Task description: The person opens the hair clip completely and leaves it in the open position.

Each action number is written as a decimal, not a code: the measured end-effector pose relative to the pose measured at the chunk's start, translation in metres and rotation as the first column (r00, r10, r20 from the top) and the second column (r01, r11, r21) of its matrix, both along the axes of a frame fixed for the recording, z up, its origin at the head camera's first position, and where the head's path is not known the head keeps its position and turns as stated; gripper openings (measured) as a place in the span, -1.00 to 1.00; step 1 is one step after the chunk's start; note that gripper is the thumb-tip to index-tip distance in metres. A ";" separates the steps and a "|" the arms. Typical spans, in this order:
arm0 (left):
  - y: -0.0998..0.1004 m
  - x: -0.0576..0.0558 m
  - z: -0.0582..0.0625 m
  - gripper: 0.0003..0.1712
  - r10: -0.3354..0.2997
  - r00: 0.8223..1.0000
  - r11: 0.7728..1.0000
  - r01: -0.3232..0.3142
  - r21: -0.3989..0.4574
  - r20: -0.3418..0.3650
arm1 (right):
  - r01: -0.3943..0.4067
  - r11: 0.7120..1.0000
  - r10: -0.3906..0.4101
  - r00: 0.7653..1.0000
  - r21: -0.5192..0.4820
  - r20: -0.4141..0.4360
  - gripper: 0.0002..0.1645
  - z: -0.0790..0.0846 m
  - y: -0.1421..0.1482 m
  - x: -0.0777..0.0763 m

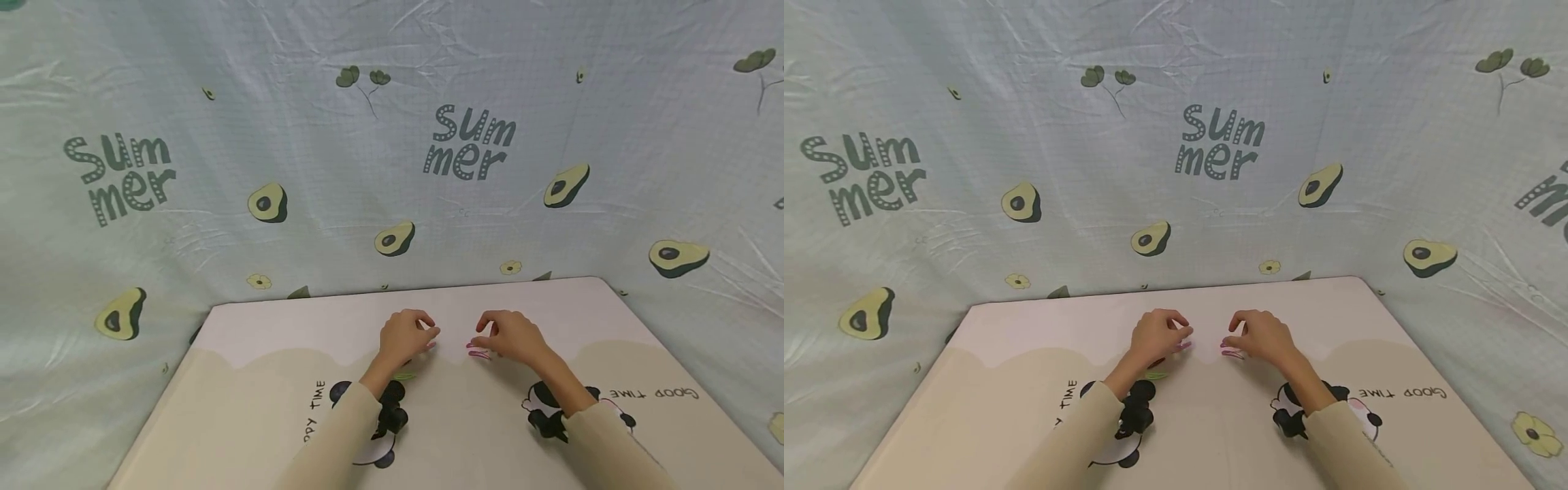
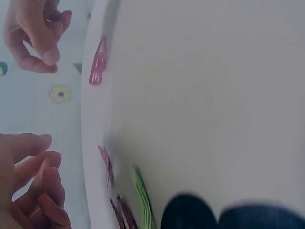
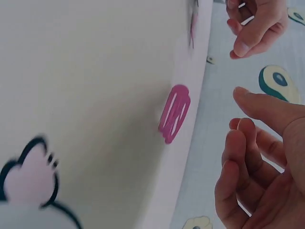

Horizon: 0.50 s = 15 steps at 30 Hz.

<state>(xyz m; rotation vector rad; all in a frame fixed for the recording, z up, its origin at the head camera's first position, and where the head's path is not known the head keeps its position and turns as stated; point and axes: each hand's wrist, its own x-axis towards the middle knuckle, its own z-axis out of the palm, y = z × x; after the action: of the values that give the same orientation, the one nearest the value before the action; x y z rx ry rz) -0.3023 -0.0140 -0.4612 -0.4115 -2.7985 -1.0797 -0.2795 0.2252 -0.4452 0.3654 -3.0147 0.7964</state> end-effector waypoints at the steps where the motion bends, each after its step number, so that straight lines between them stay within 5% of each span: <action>1: -0.004 -0.001 0.000 -0.81 0.008 1.000 1.000 -0.008 0.004 0.002 | -0.008 1.000 0.008 1.000 0.001 -0.003 -0.67 0.000 -0.003 -0.002; 8: -0.029 -0.003 -0.002 -0.79 0.024 0.998 0.998 -0.021 -0.054 0.056 | -0.049 0.999 0.048 0.998 0.022 0.027 -0.70 -0.002 -0.032 -0.012; 15: -0.040 0.000 -0.007 -0.72 -0.036 0.990 0.989 0.055 -0.139 0.139 | -0.098 0.984 0.097 0.995 0.146 0.015 -0.73 0.000 -0.063 -0.025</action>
<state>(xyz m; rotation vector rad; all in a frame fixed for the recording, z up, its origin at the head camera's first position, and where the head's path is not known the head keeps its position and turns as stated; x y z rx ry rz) -0.3023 -0.0543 -0.4684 -0.4330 -3.0131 -0.9540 -0.3044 0.1624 -0.4456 0.5161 -3.0925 0.5820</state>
